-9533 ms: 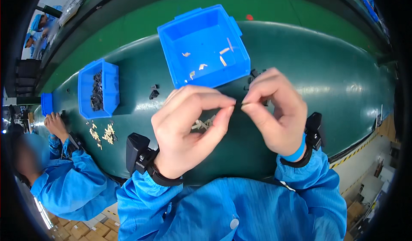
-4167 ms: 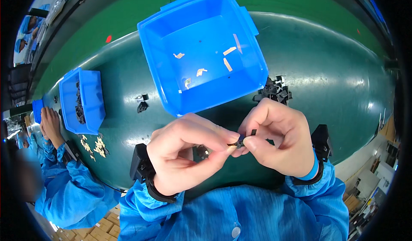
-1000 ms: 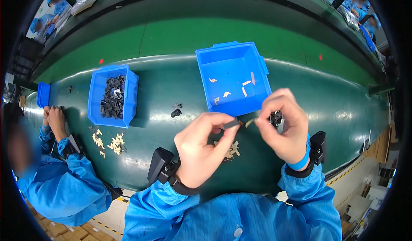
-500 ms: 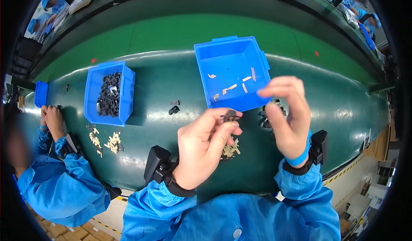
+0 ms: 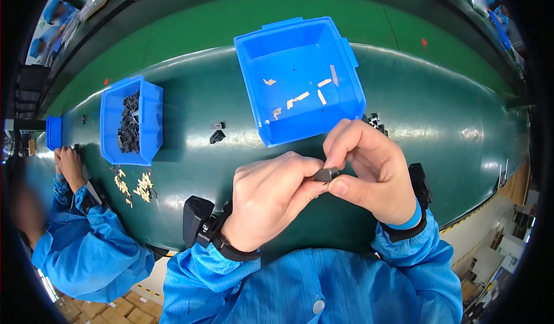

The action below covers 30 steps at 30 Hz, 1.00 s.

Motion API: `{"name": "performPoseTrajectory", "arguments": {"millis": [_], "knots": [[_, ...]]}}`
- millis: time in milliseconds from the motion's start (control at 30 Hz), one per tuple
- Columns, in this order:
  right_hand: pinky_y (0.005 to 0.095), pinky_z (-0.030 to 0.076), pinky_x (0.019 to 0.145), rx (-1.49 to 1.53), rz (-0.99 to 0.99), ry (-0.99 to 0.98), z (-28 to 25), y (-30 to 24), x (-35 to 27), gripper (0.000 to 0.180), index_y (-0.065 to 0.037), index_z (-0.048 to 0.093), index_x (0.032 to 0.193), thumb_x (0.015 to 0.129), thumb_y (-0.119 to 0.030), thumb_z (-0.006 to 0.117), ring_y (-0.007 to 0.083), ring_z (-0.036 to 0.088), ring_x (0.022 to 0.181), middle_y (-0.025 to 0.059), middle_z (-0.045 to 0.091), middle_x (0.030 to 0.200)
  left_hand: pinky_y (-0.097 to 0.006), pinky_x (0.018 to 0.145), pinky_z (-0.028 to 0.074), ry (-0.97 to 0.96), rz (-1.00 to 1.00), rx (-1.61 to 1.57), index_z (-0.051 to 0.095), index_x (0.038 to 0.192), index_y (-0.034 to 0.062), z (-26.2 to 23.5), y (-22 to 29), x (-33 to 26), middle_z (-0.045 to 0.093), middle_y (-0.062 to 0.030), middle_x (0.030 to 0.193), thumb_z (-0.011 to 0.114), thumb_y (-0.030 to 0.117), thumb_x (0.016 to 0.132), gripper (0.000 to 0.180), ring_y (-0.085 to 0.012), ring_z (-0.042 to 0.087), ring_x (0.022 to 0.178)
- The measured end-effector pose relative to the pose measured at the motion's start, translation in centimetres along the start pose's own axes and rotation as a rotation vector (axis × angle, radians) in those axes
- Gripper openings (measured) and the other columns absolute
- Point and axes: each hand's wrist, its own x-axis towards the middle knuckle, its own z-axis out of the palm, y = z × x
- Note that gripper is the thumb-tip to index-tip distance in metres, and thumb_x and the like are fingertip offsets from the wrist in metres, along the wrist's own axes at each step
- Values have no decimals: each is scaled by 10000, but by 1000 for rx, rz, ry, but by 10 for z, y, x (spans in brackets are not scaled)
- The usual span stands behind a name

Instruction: Manually assemble small plastic and metal components at a factory workbench.

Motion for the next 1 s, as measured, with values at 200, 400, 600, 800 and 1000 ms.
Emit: {"name": "performPoseTrajectory", "arguments": {"millis": [200, 400, 600, 800, 1000], "knots": [[246, 425, 752, 391, 148, -57, 0, 4, -1, 142, -49, 548, 889, 847, -79, 680, 91, 523, 823, 11, 540, 873, -326, 495, 470, 31, 113, 83, 595, 841, 37, 5, -7, -1, 597, -61, 686, 758, 103, 692, 231, -234, 611, 575], [242, 415, 748, 449, 200, -28, 1, 4, -2, 143, -45, 535, 859, 858, -93, 670, 89, 504, 812, 11, 532, 859, -316, 510, 485, 28, 183, 206, 597, 854, 58, 5, -11, -4, 606, -50, 723, 752, 146, 697, 238, -217, 624, 611], [260, 409, 737, -219, 1, 82, 5, 1, 1, 127, -48, 538, 812, 774, -22, 657, 113, 494, 796, 16, 528, 810, -305, 442, 433, 27, 148, 208, 594, 789, 46, 3, -3, -2, 590, -66, 627, 751, 25, 659, 205, -221, 579, 501], [267, 401, 735, -360, -47, 108, 7, 5, 2, 168, -52, 534, 797, 712, -13, 673, 143, 483, 773, 33, 520, 801, -287, 452, 446, 47, 131, 158, 600, 798, 46, 6, -3, -2, 599, -63, 635, 736, -6, 656, 203, -207, 588, 505], [250, 388, 753, -137, 25, 39, 6, 3, 1, 125, -50, 532, 825, 794, -57, 653, 108, 475, 805, 8, 512, 821, -248, 503, 482, -19, -55, -14, 632, 808, 20, 0, 6, -2, 648, -72, 682, 734, 2, 727, 132, -160, 638, 556]]}}
